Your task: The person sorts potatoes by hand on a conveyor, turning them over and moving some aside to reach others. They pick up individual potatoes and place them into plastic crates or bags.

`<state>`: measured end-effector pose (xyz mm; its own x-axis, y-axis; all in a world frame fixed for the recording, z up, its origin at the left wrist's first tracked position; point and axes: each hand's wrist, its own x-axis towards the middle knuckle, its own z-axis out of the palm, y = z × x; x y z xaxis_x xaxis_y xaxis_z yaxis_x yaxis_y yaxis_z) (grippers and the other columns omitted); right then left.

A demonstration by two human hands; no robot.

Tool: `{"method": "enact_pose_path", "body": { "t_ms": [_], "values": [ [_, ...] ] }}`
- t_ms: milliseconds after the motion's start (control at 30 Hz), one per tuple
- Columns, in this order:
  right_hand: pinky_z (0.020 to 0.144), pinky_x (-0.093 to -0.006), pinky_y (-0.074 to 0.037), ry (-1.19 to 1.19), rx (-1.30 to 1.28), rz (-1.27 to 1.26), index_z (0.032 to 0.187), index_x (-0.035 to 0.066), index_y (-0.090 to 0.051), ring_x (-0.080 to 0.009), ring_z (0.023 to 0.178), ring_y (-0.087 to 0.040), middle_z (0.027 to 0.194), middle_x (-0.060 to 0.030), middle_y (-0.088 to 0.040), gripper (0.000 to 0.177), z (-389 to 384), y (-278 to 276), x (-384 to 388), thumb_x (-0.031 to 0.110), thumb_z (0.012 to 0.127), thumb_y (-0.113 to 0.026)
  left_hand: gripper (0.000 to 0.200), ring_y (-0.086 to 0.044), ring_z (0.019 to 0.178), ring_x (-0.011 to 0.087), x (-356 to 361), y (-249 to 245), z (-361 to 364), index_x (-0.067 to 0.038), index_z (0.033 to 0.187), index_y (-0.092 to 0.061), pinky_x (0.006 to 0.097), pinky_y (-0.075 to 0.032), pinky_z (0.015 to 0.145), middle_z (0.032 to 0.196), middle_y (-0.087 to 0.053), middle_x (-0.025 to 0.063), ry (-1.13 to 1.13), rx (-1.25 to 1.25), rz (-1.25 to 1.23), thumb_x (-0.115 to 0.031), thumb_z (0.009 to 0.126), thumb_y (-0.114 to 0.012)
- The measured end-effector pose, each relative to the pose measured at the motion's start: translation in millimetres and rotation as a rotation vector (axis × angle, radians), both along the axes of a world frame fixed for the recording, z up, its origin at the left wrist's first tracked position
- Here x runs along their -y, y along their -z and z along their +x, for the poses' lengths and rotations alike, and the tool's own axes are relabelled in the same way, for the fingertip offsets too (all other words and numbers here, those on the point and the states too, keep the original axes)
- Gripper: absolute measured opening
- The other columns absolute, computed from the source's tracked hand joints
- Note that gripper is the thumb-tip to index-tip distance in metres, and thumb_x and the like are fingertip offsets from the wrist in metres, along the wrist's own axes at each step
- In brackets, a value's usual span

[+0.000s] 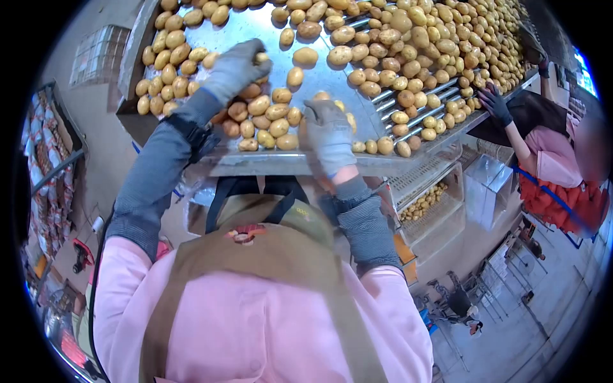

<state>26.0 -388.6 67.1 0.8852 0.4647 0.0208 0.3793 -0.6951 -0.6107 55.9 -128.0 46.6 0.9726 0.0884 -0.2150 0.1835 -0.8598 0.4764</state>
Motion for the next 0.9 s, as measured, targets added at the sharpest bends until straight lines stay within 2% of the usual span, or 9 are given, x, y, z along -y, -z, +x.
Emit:
{"method": "enact_pose_path", "body": {
  "t_ms": [100,167,233,333,500,633,733,833,900],
  "values": [
    [0.086,-0.0404,-0.052,0.059,-0.026,0.046,0.105,0.010,-0.074,-0.0333,0.096,-0.066,0.103,-0.0151,-0.070,0.017,22,12,-10,0.017,0.092,-0.064,0.032,-0.068,0.101,0.0318,-9,21,19,-0.014,0.118,-0.064,0.0448,-0.056,0.085,0.113,-0.069,0.0135,-0.057,0.526,-0.100,-0.030,0.091,-0.064],
    [0.088,-0.0399,-0.052,0.177,-0.080,0.053,0.108,0.010,-0.073,-0.0320,0.095,-0.066,0.105,-0.0144,-0.070,0.021,38,2,-18,0.019,0.091,-0.066,0.027,-0.069,0.102,0.0332,13,-2,53,-0.014,0.118,-0.063,0.0462,-0.057,0.083,0.114,-0.067,0.0152,0.317,0.076,0.299,-0.023,0.093,-0.062],
    [0.090,-0.0396,-0.052,0.257,-0.145,0.090,0.112,0.011,-0.073,-0.0308,0.099,-0.065,0.109,-0.0132,-0.070,0.024,69,2,-19,0.020,0.091,-0.067,0.035,-0.067,0.110,0.0332,33,47,64,-0.011,0.117,-0.061,0.0435,-0.057,0.088,0.120,-0.065,0.0155,0.253,0.146,0.255,-0.009,0.083,-0.069],
    [0.106,-0.0500,-0.042,0.075,0.472,-0.103,0.127,0.013,-0.065,-0.0359,0.118,-0.056,0.125,-0.0108,-0.066,0.038,137,19,-14,0.030,0.092,-0.064,0.049,-0.064,0.114,0.0331,24,20,46,-0.015,0.127,-0.058,0.0426,-0.054,0.094,0.119,-0.064,0.0153,0.280,0.041,0.058,-0.004,0.081,-0.070],
    [0.108,-0.0602,-0.035,0.011,0.304,-0.496,0.142,0.015,-0.053,-0.0450,0.125,-0.051,0.147,-0.0165,-0.050,0.058,147,37,-62,0.041,0.091,-0.061,0.052,-0.065,0.109,0.0356,5,10,64,-0.020,0.131,-0.055,0.0480,-0.054,0.087,0.128,-0.060,0.0157,0.088,0.091,-0.021,-0.011,0.083,-0.071],
    [0.101,-0.0495,-0.046,-0.207,0.091,-0.228,0.136,0.014,-0.060,-0.0398,0.112,-0.060,0.133,-0.0148,-0.060,0.054,44,9,-71,0.031,0.086,-0.069,0.031,-0.069,0.100,0.0339,-3,13,94,-0.018,0.123,-0.060,0.0474,-0.055,0.083,0.108,-0.069,0.0148,0.248,0.188,0.158,-0.021,0.092,-0.058],
    [0.084,-0.0467,-0.052,0.018,-0.043,-0.097,0.120,0.012,-0.065,-0.0360,0.099,-0.064,0.103,-0.0158,-0.069,0.032,72,-5,-40,0.026,0.091,-0.060,0.026,-0.070,0.098,0.0326,-13,8,83,-0.014,0.115,-0.065,0.0465,-0.056,0.082,0.103,-0.071,0.0130,0.279,0.085,0.140,-0.019,0.091,-0.060],
    [0.080,-0.0447,-0.052,0.093,0.525,-0.063,0.096,0.011,-0.070,-0.0331,0.089,-0.064,0.091,-0.0124,-0.068,0.010,178,9,-15,0.015,0.089,-0.065,0.024,-0.069,0.099,0.0302,-16,-2,78,-0.016,0.112,-0.068,0.0427,-0.055,0.081,0.107,-0.070,0.0109,0.239,-0.054,0.214,-0.021,0.090,-0.062],
    [0.082,-0.0458,-0.049,0.055,0.556,-0.450,0.103,0.012,-0.072,-0.0279,0.094,-0.065,0.092,-0.0082,-0.070,0.020,246,11,-9,0.025,0.090,-0.064,0.024,-0.069,0.097,0.0292,-3,-9,86,-0.019,0.115,-0.069,0.0397,-0.056,0.080,0.106,-0.069,0.0087,0.168,0.079,0.205,-0.021,0.092,-0.061]
  ]
}}
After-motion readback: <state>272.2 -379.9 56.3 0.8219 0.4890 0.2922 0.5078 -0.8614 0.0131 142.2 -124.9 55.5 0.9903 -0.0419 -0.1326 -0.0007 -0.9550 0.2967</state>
